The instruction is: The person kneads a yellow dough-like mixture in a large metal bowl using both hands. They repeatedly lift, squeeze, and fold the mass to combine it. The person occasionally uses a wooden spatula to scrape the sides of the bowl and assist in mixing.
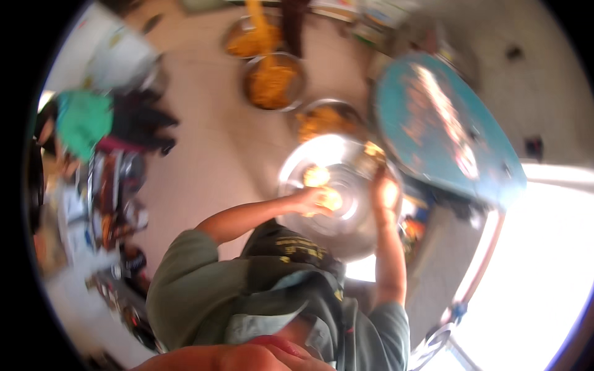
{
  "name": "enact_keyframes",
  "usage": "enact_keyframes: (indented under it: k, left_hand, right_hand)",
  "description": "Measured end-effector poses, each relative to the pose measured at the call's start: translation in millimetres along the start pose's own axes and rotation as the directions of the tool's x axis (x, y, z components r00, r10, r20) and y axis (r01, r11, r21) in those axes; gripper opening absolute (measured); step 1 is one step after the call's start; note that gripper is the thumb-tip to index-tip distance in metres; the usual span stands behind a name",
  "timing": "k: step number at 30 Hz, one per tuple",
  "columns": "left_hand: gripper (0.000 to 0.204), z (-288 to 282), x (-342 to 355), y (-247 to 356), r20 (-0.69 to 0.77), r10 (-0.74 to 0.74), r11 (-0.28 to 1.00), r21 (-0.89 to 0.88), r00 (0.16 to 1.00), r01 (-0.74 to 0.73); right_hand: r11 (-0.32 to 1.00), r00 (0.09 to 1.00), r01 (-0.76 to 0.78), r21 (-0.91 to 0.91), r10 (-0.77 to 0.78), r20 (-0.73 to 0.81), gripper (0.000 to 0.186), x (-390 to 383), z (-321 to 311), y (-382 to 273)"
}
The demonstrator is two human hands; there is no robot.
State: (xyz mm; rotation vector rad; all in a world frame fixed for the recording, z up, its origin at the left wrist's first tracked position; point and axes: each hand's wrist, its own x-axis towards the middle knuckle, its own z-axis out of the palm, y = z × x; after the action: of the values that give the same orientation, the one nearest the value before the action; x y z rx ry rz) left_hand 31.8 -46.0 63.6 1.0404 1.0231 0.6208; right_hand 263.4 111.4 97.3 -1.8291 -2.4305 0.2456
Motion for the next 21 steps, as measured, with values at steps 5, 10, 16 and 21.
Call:
enact_keyframes:
  k: [5,10,16,21]
  left_hand:
    - [0.054,18,15,-3,-0.172,-0.150,0.903,0.377,0.974,0.206]
    - [0.072,13,8,-22,-0.188,-0.067,0.967,0.229,0.980,0.110]
    - [0.079,9,8,-37,0.121,-0.194,0.971,-0.117,0.974,0.208]
    - [0.082,3,11,-48,0.100,-0.145,0.955,-0.247,0.984,0.166]
  right_hand:
    - [0.992,0.998,-0.043,0.122,0.048,-0.040,0.035,22,27,3]
    - [0.981,0.938,0.119,0.156,-0.059,-0.341,0.036,4,27,-12]
    - [0.990,0.981,0.003,0.142,0.025,-0.195,0.035,19,33,-1]
    - [0.991,0.996,-0.056,0.123,0.064,-0.060,0.033,16,35,-5]
